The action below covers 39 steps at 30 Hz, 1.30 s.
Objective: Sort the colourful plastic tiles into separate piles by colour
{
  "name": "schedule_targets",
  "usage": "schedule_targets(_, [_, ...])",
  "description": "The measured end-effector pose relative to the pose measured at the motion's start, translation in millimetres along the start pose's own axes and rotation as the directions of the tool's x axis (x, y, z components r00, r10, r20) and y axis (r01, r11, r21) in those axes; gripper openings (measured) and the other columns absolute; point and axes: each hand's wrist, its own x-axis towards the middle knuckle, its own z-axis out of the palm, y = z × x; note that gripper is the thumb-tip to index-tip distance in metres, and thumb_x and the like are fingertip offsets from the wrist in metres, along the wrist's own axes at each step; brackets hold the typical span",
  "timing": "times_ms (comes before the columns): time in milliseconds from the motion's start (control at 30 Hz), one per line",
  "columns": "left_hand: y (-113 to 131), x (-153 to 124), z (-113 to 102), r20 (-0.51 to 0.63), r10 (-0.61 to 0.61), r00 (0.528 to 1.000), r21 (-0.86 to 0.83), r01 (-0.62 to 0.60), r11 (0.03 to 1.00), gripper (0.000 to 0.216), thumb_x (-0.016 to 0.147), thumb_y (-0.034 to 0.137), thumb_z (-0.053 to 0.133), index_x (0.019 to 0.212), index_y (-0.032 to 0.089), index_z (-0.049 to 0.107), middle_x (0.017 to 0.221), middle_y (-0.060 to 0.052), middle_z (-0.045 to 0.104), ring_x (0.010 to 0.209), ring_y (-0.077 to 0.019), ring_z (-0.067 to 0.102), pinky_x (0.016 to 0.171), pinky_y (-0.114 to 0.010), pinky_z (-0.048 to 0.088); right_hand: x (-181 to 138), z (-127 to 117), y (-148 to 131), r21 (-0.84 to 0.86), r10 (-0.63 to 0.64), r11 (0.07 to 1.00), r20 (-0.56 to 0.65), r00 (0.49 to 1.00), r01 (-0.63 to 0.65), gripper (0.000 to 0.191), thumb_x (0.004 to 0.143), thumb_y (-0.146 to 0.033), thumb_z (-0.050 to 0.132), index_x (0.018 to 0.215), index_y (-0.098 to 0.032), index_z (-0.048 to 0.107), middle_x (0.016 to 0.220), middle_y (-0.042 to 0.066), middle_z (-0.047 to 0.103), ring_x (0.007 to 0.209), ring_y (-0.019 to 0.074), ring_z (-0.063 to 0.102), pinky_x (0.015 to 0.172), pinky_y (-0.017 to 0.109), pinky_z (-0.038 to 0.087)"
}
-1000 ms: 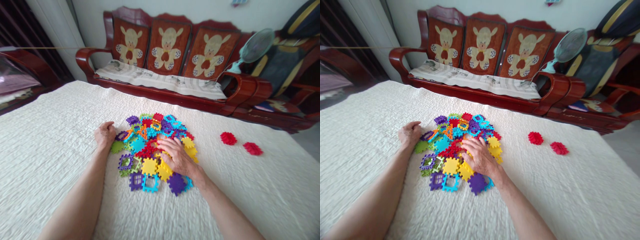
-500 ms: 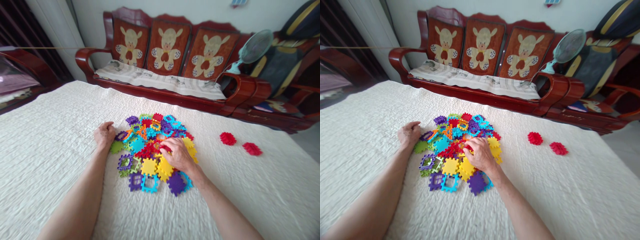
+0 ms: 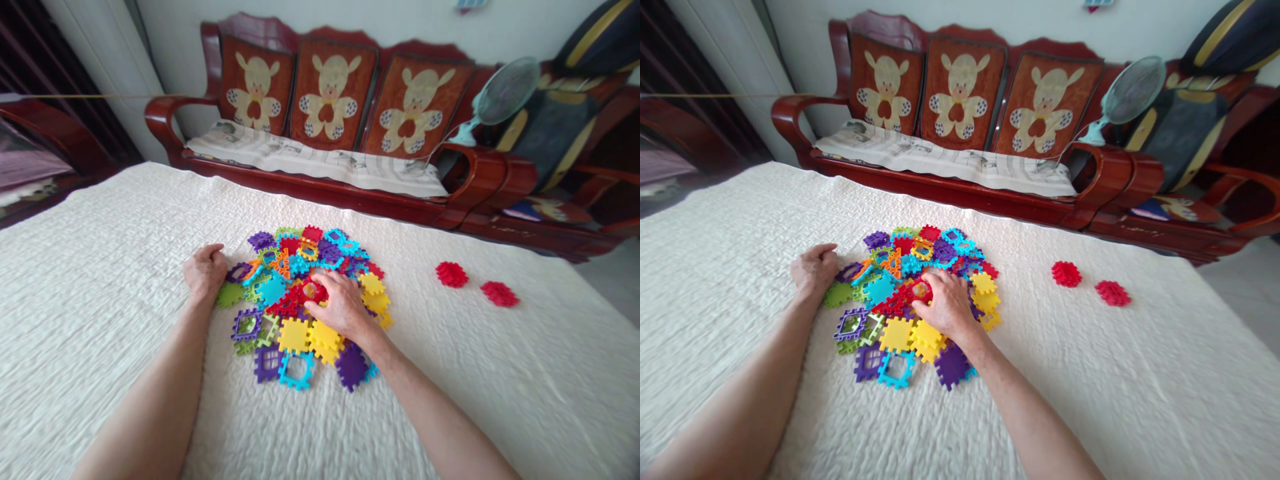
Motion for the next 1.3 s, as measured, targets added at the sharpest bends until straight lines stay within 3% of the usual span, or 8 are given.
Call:
schedule_targets(167, [1.8,-0.5,-1.0,0.005,-0.002,1.000,0.000,0.002,1.000,0.040,0.084,0.028,0.043,0.108,0.021,0.075,0.106,-0.008,0.073,0.101,-0.0265,0.065,0.096,-0.039,0.049,0.5,1.3,-1.0,0.097,-0.047,0.994,-0.075,0.996,0.055,0.038,0.078,-0.019,0.066,0.116,-0.020,0.061,0.103,0.007,0.070,0.098,0.0225,0.064,0.091,0.038,0.045])
schedule_targets(367, [0.8,0.1,-0.4,0.007,0.002,1.000,0.002,-0.002,1.000,0.040,0.085,0.028,0.043,0.108,0.021,0.075,0.104,-0.008,0.073,0.100,-0.0271,0.065,0.095,-0.039,0.050,1.6,0.2,2.8,0.109,-0.094,0.990,-0.010,0.995,0.095,0.037,0.082,-0.017,0.062,0.119,-0.020,0.060,0.121,0.009,0.067,0.112,0.0237,0.061,0.097,0.040,0.046])
schedule_targets(533, [1.3,0.3,-0.7,0.005,-0.004,1.000,0.013,0.004,1.000,0.039,0.084,0.029,0.043,0.106,0.022,0.075,0.103,-0.008,0.074,0.099,-0.0265,0.065,0.095,-0.039,0.049,1.7,3.5,2.3,0.151,-0.110,0.983,0.007,0.994,0.108,0.035,0.082,-0.013,0.059,0.115,-0.022,0.063,0.114,0.008,0.070,0.108,0.0225,0.063,0.097,0.040,0.047])
schedule_targets(700, [-0.9,1.8,1.1,-0.004,-0.014,1.000,-0.003,0.014,1.000,0.038,0.084,0.028,0.045,0.106,0.022,0.075,0.101,-0.007,0.074,0.098,-0.0268,0.065,0.094,-0.040,0.050,6.4,0.4,13.8,0.452,0.082,0.892,-0.130,0.988,-0.014,0.025,0.086,-0.024,0.057,0.109,-0.023,0.066,0.099,0.004,0.073,0.087,0.0170,0.068,0.083,0.031,0.053])
schedule_targets(833, [-4.6,3.6,2.5,0.007,0.000,1.000,-0.016,0.000,1.000,0.037,0.082,0.027,0.048,0.107,0.021,0.075,0.103,-0.006,0.074,0.097,-0.0257,0.065,0.096,-0.041,0.049,10.4,-13.3,33.9,0.604,0.312,0.784,-0.184,0.932,-0.143,0.043,0.080,-0.033,0.062,0.122,-0.021,0.061,0.087,0.002,0.071,0.071,0.0149,0.066,0.068,0.027,0.054])
schedule_targets(967, [-7.5,6.4,3.8,0.023,-0.038,0.999,0.009,0.038,0.999,0.039,0.080,0.030,0.047,0.108,0.023,0.074,0.106,-0.003,0.074,0.098,-0.0262,0.065,0.097,-0.043,0.050,4.4,-32.8,60.6,0.639,0.464,0.735,-0.229,0.856,-0.228,0.039,0.078,-0.043,0.062,0.111,-0.021,0.067,0.085,0.002,0.072,0.070,0.0152,0.065,0.069,0.027,0.053])
schedule_targets(1133, [-10.3,11.1,4.9,0.039,-0.068,0.997,0.091,0.065,0.994,0.040,0.079,0.040,0.043,0.106,0.033,0.073,0.115,0.005,0.072,0.106,-0.0263,0.064,0.099,-0.042,0.050,-23.0,-53.5,103.4,0.582,0.614,0.731,-0.330,0.717,-0.358,0.036,0.076,-0.046,0.061,0.099,-0.020,0.069,0.080,0.002,0.073,0.073,0.0179,0.067,0.071,0.030,0.053])
schedule_targets(1300, [-9.8,14.2,2.6,0.132,-0.112,0.985,0.190,0.086,0.978,0.046,0.079,0.050,0.036,0.111,0.041,0.069,0.136,0.016,0.058,0.121,-0.0241,0.058,0.107,-0.041,0.044,-58.2,-58.3,136.0,0.455,0.681,0.731,-0.441,0.585,-0.508,0.031,0.079,-0.048,0.055,0.086,-0.020,0.067,0.080,0.003,0.073,0.077,0.0202,0.066,0.075,0.032,0.051])
